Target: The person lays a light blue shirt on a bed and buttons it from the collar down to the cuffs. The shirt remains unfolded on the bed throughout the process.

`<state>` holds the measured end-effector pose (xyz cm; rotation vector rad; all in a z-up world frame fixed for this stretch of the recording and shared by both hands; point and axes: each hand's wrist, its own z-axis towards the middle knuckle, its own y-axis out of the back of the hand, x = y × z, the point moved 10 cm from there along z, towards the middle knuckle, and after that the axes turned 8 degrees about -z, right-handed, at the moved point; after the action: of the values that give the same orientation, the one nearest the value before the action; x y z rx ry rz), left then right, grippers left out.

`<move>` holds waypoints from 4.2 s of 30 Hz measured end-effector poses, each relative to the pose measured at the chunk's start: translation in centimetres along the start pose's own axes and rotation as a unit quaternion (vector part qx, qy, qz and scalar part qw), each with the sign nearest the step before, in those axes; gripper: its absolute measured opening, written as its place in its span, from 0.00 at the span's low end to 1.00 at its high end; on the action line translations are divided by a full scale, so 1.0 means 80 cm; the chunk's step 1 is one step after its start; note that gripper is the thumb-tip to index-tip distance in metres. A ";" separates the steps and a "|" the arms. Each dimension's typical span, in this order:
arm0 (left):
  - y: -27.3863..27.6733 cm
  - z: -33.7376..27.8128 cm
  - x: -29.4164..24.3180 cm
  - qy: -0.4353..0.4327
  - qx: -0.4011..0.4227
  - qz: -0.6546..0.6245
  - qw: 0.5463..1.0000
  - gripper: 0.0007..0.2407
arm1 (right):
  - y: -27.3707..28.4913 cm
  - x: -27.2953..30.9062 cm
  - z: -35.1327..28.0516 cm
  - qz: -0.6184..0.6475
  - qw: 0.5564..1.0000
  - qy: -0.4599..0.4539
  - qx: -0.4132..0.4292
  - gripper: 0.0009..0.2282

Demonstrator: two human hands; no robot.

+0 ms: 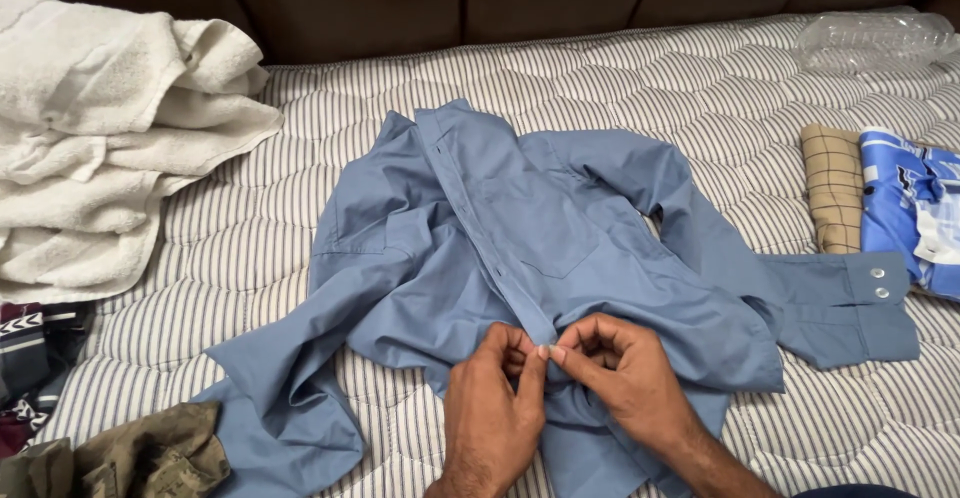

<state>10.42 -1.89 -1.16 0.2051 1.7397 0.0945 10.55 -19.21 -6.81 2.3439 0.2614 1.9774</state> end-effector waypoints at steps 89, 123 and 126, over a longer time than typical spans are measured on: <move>-0.032 -0.015 0.008 -0.155 -0.014 0.006 0.988 0.10 | 0.001 0.068 -0.015 -0.377 0.901 0.198 -0.078 0.15; -0.038 0.002 0.072 0.038 -0.003 -0.111 0.993 0.05 | 0.016 0.002 -0.010 -0.044 0.999 -0.015 0.015 0.07; -0.027 0.002 0.063 0.037 -0.052 -0.113 0.992 0.05 | 0.018 0.001 -0.005 -0.067 0.998 -0.015 0.009 0.06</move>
<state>9.53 -3.08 -6.43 -0.0732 1.8151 0.0276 10.26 -20.63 -6.45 2.2984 0.4250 1.8860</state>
